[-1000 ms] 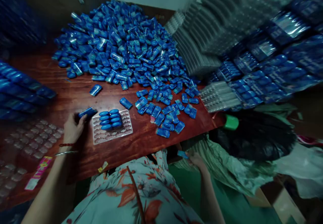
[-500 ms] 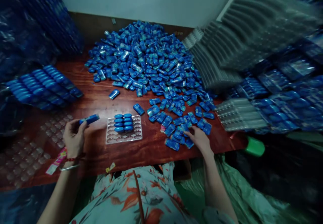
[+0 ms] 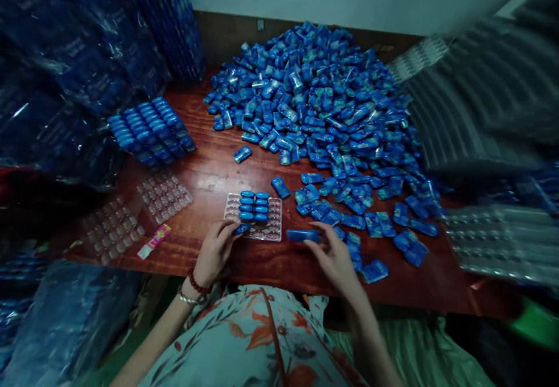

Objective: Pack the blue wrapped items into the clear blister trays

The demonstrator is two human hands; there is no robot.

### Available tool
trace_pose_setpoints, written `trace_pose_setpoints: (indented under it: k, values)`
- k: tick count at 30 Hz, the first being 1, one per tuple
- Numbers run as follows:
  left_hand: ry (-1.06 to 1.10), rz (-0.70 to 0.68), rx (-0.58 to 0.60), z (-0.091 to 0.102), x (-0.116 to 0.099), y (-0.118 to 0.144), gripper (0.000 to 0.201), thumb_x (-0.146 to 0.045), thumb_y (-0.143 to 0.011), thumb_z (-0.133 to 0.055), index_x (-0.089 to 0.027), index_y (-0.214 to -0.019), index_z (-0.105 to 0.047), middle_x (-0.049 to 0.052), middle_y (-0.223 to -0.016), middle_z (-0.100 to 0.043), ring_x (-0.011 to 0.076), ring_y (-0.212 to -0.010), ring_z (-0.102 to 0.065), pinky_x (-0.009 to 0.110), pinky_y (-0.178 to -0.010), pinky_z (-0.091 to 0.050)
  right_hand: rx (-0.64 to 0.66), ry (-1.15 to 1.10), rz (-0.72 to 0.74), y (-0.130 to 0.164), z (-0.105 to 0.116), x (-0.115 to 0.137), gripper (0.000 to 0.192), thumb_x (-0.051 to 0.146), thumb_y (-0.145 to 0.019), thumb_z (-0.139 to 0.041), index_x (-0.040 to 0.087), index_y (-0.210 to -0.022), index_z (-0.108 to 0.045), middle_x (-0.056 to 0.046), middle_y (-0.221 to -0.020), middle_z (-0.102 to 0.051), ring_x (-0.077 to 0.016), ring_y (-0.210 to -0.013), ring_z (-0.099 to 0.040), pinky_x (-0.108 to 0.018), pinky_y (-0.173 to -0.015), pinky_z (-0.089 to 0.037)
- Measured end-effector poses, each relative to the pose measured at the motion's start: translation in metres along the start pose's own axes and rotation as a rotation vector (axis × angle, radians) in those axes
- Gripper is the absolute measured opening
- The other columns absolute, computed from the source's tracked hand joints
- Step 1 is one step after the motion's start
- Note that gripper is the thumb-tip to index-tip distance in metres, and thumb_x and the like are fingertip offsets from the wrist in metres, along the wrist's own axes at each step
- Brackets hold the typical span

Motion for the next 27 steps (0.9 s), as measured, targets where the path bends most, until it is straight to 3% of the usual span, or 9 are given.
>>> trace_pose_setpoints:
  k: [3, 6, 10, 14, 21, 27]
  values:
    - [-0.104, -0.099, 0.042, -0.009, 0.007, -0.002, 0.027, -0.017, -0.09, -0.042, -0.02, -0.114, -0.053, 0.009, -0.103, -0.058, 0.0182, -0.094, -0.056, 0.032, -0.081, -0.05, -0.01, -0.029, 0.185, -0.011, -0.052, 0.017, 0.023, 0.032, -0.083, -0.055, 0.022, -0.103, -0.056, -0.003, -0.09, -0.064, -0.0149, -0.07, -0.058, -0.029, -0.069, -0.05]
    - [-0.16, -0.183, 0.071, -0.007, 0.011, -0.001, 0.034, -0.011, -0.09, -0.038, -0.02, -0.12, -0.049, 0.01, -0.105, -0.058, 0.0185, -0.096, -0.054, 0.032, -0.08, -0.05, -0.034, -0.051, 0.414, -0.016, -0.075, 0.023, 0.015, 0.023, -0.087, -0.051, 0.022, -0.099, -0.058, -0.004, -0.092, -0.063, -0.0158, -0.085, -0.06, -0.03, -0.08, -0.049]
    - [-0.17, -0.223, 0.09, 0.0, 0.013, 0.001, 0.037, -0.009, -0.089, -0.039, -0.021, -0.123, -0.047, 0.01, -0.106, -0.057, 0.0191, -0.098, -0.053, 0.033, -0.082, -0.049, -0.077, -0.081, 0.591, -0.019, -0.08, 0.023, 0.016, 0.017, -0.086, -0.052, 0.021, -0.101, -0.056, -0.004, -0.091, -0.063, -0.0149, -0.086, -0.061, -0.029, -0.078, -0.051]
    - [-0.205, -0.205, 0.095, 0.0, 0.015, 0.002, 0.038, -0.009, -0.089, -0.037, -0.021, -0.124, -0.046, 0.01, -0.101, -0.057, 0.0187, -0.092, -0.054, 0.032, -0.078, -0.05, -0.02, -0.027, 0.695, -0.024, -0.09, 0.016, 0.024, 0.015, -0.087, -0.048, 0.022, -0.11, -0.053, -0.006, -0.096, -0.063, -0.0159, -0.092, -0.061, -0.031, -0.081, -0.052]
    - [-0.27, -0.242, 0.198, 0.003, 0.009, -0.005, 0.035, -0.012, -0.09, -0.035, -0.018, -0.122, -0.049, 0.011, -0.098, -0.058, 0.0195, -0.087, -0.053, 0.033, -0.075, -0.051, 0.113, 0.451, 0.861, -0.024, -0.093, 0.023, 0.044, 0.003, -0.085, -0.032, 0.014, -0.123, -0.051, -0.012, -0.093, -0.06, -0.02, -0.087, -0.057, -0.033, -0.074, -0.051]
    - [-0.267, -0.291, 0.413, 0.001, 0.005, -0.022, 0.028, -0.012, -0.089, -0.038, -0.017, -0.11, -0.055, 0.01, -0.1, -0.057, 0.0205, -0.093, -0.051, 0.038, -0.084, -0.048, 0.241, 0.759, 0.843, -0.028, -0.098, 0.06, 0.029, 0.01, -0.089, -0.039, 0.016, -0.111, -0.057, -0.007, -0.079, -0.057, -0.0182, -0.074, -0.053, -0.03, -0.063, -0.044]
Point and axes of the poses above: each hand's wrist, its own y-axis away from the middle knuckle, its own z-axis out of the back of the hand, x = y × z, the point moved 2 cm from there along -y, towards the middle knuckle
